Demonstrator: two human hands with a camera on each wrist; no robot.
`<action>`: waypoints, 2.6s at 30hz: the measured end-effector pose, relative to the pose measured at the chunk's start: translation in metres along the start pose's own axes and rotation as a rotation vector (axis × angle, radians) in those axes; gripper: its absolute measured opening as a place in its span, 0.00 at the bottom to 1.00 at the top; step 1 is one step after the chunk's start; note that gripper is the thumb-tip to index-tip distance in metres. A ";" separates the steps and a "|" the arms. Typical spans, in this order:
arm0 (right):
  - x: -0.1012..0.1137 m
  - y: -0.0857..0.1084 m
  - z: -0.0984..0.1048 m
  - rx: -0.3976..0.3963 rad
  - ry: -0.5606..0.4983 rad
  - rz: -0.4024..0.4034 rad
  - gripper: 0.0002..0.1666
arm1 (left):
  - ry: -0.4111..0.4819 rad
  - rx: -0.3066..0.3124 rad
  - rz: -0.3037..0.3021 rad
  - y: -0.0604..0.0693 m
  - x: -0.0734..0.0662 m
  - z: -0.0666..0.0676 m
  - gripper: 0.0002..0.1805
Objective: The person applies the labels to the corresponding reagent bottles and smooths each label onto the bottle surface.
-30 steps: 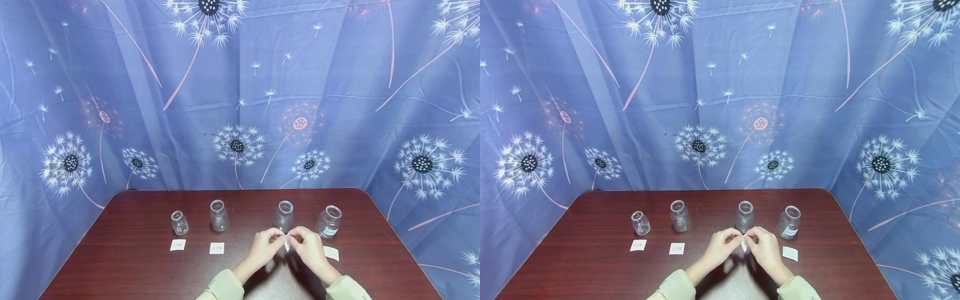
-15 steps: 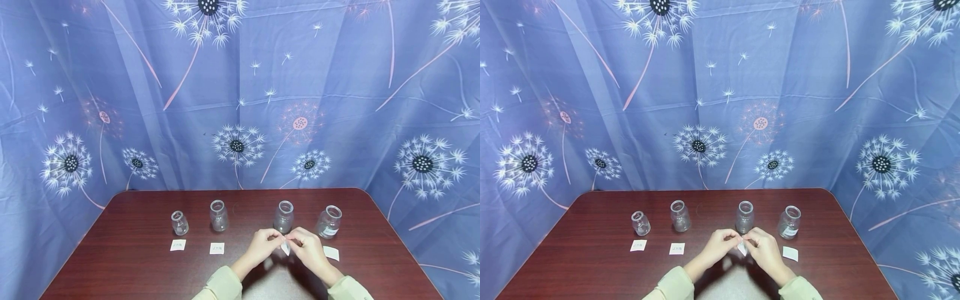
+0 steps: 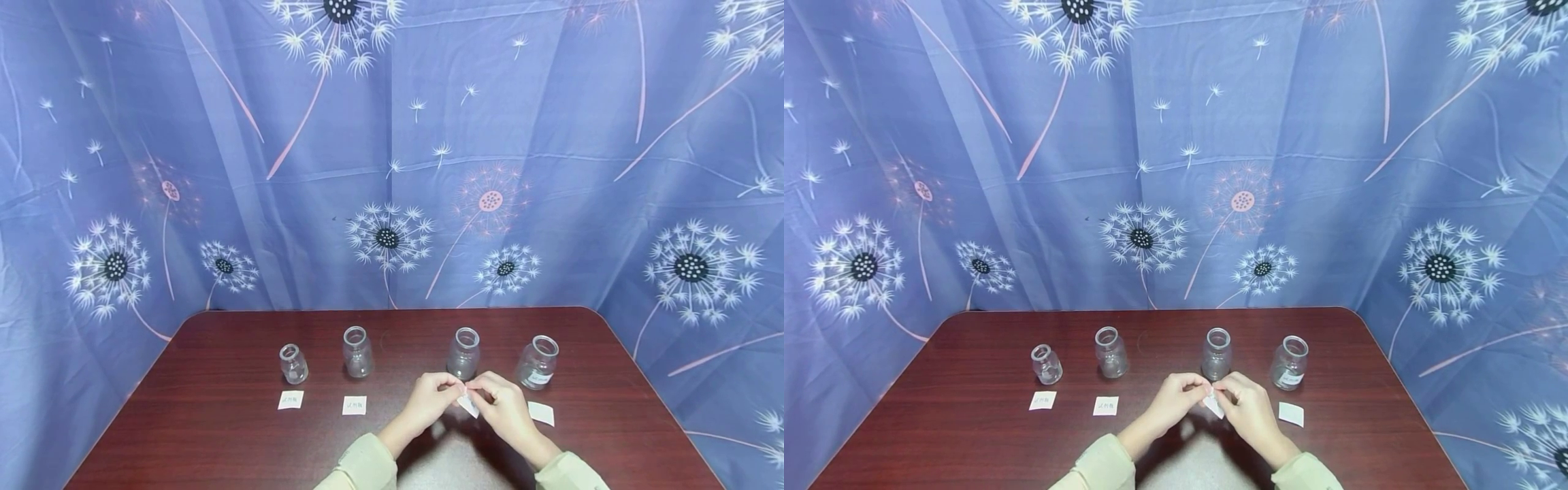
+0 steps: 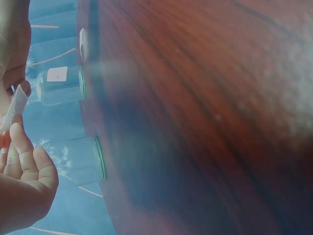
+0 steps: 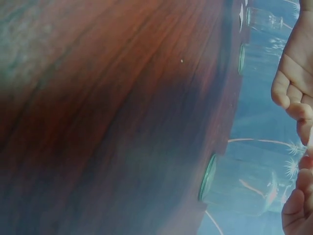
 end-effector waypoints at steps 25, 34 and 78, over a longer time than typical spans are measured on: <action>-0.002 0.001 -0.008 0.130 -0.013 -0.029 0.17 | -0.107 -0.017 -0.093 0.001 -0.010 0.004 0.20; -0.003 0.002 -0.007 0.136 -0.019 -0.050 0.18 | -0.164 0.013 -0.109 0.001 -0.012 0.004 0.20; -0.016 0.010 0.001 0.097 -0.189 -0.153 0.16 | -0.334 -0.094 -0.170 -0.004 -0.007 0.007 0.09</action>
Point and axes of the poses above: each hand's wrist, its own y-axis away from the middle knuckle, its own z-axis out of the back of the hand, x = y × z, the point moved 8 cm from there along -y, towards the middle knuckle, and after that the axes turned 6 degrees about z, right-handed, at the moved point
